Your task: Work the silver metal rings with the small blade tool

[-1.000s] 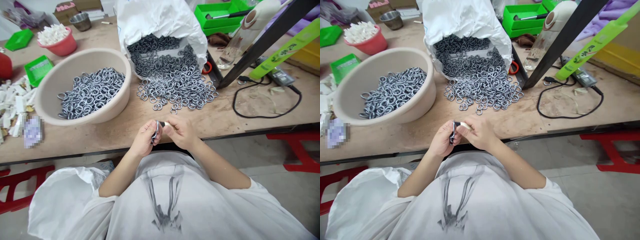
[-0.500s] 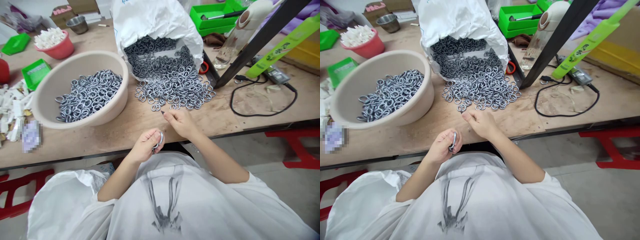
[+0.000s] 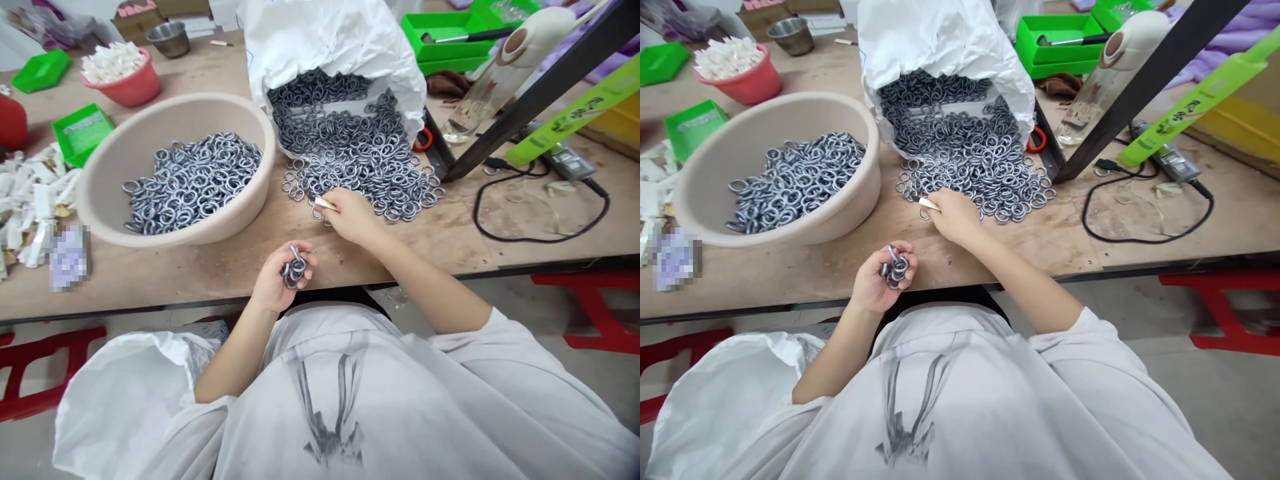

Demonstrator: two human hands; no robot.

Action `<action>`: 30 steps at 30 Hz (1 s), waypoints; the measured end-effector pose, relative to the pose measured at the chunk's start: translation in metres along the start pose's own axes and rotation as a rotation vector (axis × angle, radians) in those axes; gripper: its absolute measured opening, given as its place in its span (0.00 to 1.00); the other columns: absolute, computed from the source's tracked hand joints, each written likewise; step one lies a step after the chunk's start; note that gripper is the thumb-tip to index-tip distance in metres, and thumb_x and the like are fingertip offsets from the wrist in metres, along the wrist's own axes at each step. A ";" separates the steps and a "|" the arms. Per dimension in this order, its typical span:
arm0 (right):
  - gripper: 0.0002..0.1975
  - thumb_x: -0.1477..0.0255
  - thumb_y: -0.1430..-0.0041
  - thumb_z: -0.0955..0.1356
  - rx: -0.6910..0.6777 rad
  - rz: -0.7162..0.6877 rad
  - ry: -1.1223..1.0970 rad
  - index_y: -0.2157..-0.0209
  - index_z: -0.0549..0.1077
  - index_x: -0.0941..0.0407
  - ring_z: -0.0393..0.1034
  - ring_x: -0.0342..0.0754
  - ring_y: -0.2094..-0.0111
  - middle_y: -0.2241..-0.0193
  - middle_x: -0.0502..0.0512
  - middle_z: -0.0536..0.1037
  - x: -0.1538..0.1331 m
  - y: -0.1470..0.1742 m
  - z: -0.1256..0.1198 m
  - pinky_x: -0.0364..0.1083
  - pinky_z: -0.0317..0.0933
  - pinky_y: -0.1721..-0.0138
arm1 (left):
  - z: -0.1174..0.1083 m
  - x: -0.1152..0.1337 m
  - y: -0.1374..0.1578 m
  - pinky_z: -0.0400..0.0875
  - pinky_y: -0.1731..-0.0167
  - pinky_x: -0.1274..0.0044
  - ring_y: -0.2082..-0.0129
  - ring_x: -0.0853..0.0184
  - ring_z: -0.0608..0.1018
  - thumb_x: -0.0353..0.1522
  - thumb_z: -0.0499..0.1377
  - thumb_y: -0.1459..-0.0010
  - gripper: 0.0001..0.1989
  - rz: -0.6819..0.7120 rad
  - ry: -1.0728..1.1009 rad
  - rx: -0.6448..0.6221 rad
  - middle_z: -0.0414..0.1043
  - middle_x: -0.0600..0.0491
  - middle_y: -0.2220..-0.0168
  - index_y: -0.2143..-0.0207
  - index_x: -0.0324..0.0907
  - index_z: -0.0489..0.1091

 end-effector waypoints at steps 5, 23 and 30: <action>0.18 0.57 0.36 0.67 -0.084 -0.061 -0.793 0.68 0.77 0.56 0.69 0.46 0.68 0.73 0.51 0.76 -0.013 0.045 0.002 0.47 0.62 0.61 | 0.014 -0.007 -0.005 0.58 0.88 0.84 0.80 0.73 0.72 0.41 0.66 0.51 0.17 -0.053 -0.009 -0.035 0.75 0.51 0.73 0.66 0.36 0.72; 0.31 0.44 0.36 0.60 0.019 -0.195 -0.401 0.75 0.72 0.57 0.58 0.42 0.76 0.80 0.49 0.67 -0.019 0.095 -0.025 0.45 0.47 0.72 | 0.035 -0.008 0.000 0.54 0.87 0.85 0.84 0.77 0.66 0.46 0.70 0.51 0.22 0.053 -0.270 -0.095 0.69 0.58 0.79 0.69 0.40 0.67; 0.28 0.51 0.33 0.61 -0.038 -0.280 -0.213 0.80 0.66 0.56 0.56 0.42 0.77 0.82 0.48 0.64 -0.029 0.099 -0.026 0.45 0.43 0.72 | 0.032 -0.009 0.002 0.55 0.85 0.84 0.84 0.77 0.63 0.44 0.66 0.47 0.17 0.082 -0.359 -0.119 0.66 0.59 0.80 0.68 0.41 0.69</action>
Point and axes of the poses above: each hand's wrist, its own y-axis away from the middle knuckle, its own z-axis out of the palm, x = y × z, the point moved 7 cm from there along -y, towards the middle knuckle
